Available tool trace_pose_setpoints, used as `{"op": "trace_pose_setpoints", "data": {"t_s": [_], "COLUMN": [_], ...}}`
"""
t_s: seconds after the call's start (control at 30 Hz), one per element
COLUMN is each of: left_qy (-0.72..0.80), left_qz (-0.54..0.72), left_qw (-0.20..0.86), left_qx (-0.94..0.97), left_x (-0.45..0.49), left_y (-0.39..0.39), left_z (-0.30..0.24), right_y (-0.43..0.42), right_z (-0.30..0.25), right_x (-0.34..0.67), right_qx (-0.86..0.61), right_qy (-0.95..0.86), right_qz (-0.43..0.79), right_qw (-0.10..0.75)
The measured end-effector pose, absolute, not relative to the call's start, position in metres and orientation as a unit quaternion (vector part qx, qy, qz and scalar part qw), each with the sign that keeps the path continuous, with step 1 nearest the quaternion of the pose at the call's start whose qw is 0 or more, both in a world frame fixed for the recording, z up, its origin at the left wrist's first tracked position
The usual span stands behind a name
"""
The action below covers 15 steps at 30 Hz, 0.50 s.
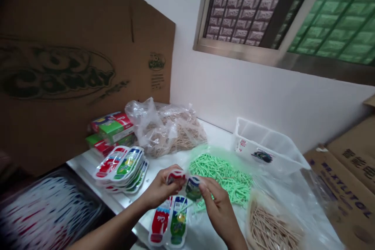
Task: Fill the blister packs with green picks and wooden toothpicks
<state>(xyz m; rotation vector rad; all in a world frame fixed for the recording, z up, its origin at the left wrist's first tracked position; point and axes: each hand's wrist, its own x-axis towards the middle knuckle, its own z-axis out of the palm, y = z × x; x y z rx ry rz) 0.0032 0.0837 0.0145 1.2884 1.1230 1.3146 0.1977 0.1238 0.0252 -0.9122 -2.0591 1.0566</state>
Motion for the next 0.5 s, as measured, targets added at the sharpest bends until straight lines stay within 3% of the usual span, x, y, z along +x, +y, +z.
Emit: {"op": "trace_pose_setpoints", "data": {"t_s": [0.13, 0.23, 0.37, 0.5], "left_qy": [0.534, 0.625, 0.739, 0.826], "left_qz": [0.551, 0.516, 0.410, 0.251], "left_qw": [0.393, 0.264, 0.031, -0.031], "left_qx": [0.506, 0.523, 0.533, 0.504], "left_x": [-0.042, -0.096, -0.167, -0.210], "left_y": [0.069, 0.057, 0.050, 0.055], "left_z": [0.025, 0.035, 0.032, 0.004], "right_y": [0.134, 0.143, 0.149, 0.150], "right_z": [0.010, 0.001, -0.012, -0.030], "right_x": [0.144, 0.080, -0.013, -0.069], "right_qx": [-0.340, -0.315, -0.304, -0.330], "right_qy": [-0.767, -0.754, -0.777, -0.809], "right_qz": [0.470, 0.517, 0.508, 0.444], "right_qw": [0.275, 0.253, 0.212, 0.201]}}
